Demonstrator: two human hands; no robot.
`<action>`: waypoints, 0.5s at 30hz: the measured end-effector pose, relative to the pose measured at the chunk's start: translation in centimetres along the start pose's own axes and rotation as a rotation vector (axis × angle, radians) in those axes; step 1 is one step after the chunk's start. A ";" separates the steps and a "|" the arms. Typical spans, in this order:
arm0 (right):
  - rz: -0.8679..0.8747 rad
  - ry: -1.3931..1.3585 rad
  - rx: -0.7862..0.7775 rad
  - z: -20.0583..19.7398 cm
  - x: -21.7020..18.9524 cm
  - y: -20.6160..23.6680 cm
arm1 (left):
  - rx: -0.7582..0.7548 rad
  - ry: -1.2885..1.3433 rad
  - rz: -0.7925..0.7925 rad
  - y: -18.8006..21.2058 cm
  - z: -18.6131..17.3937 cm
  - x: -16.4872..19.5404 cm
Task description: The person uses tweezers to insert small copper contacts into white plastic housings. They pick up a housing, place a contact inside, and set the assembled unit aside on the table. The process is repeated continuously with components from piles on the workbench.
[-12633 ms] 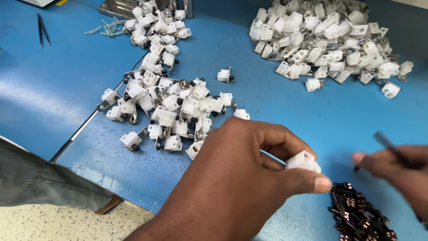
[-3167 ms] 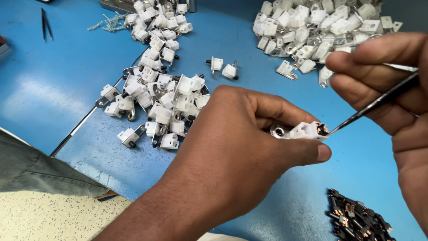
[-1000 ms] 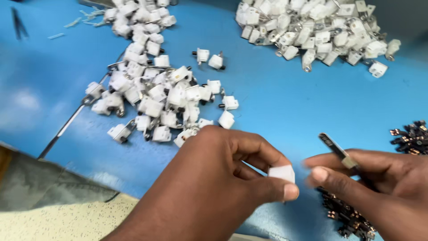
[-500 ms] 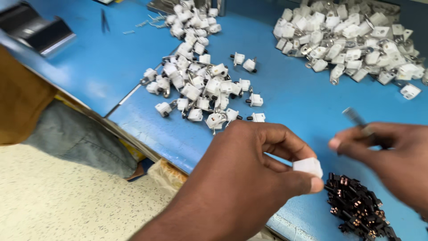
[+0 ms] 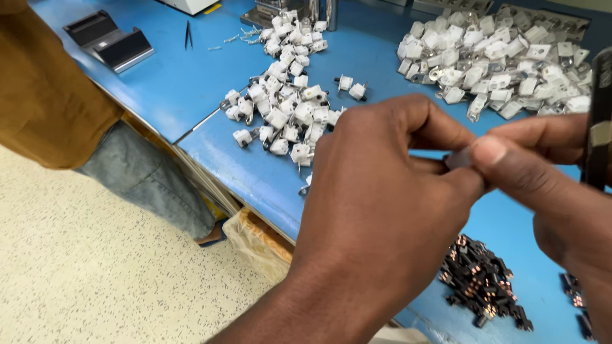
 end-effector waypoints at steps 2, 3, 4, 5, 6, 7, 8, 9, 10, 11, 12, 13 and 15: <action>0.023 -0.085 -0.049 0.2 1.0 -0.2 | 0.001 0.029 0.080 0.5 0.5 0.1; 0.029 -0.127 -0.069 0.2 1.6 -0.4 | -0.008 0.033 0.095 0.6 0.8 -0.1; 0.032 -0.165 -0.079 0.3 2.1 -0.6 | -0.020 0.036 0.109 0.6 1.1 -0.3; 0.054 -0.211 -0.099 0.6 2.8 -0.7 | -0.030 0.065 0.080 0.4 1.3 -0.8; 0.061 -0.244 -0.117 0.6 3.3 -1.0 | -0.037 0.092 0.050 0.1 1.5 -1.4; 0.033 -0.280 -0.115 0.3 3.2 -1.5 | -0.041 0.119 0.021 -0.1 1.5 -1.9; -0.009 -0.312 -0.102 -0.2 3.0 -2.2 | -0.068 0.144 0.011 0.0 1.7 -2.2; -0.103 -0.336 -0.070 -1.0 2.1 -3.5 | -0.104 0.167 -0.004 0.2 1.8 -2.5; -0.188 -0.339 -0.061 -1.6 1.4 -4.2 | -0.147 0.189 -0.021 0.3 2.2 -2.7; -0.287 -0.339 -0.054 -2.0 0.5 -5.1 | -0.172 0.171 0.008 0.5 2.5 -2.5; -0.368 -0.336 -0.057 -2.2 -0.1 -5.6 | -0.192 0.153 0.040 0.8 2.8 -2.2; -0.425 -0.310 -0.056 -2.3 -0.4 -6.0 | -0.209 0.139 0.073 1.0 3.0 -1.8; -0.518 -0.270 -0.042 -2.5 -0.4 -6.0 | -0.229 0.148 -0.004 1.1 3.3 -2.1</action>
Point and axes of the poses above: each hand's wrist, its own y-axis away from the middle knuckle, its own z-axis out of the palm, x = y × z, the point moved 9 cm from there along -y, towards the middle knuckle, and after that the axes turned 15 degrees about y, right-handed, at the moved point
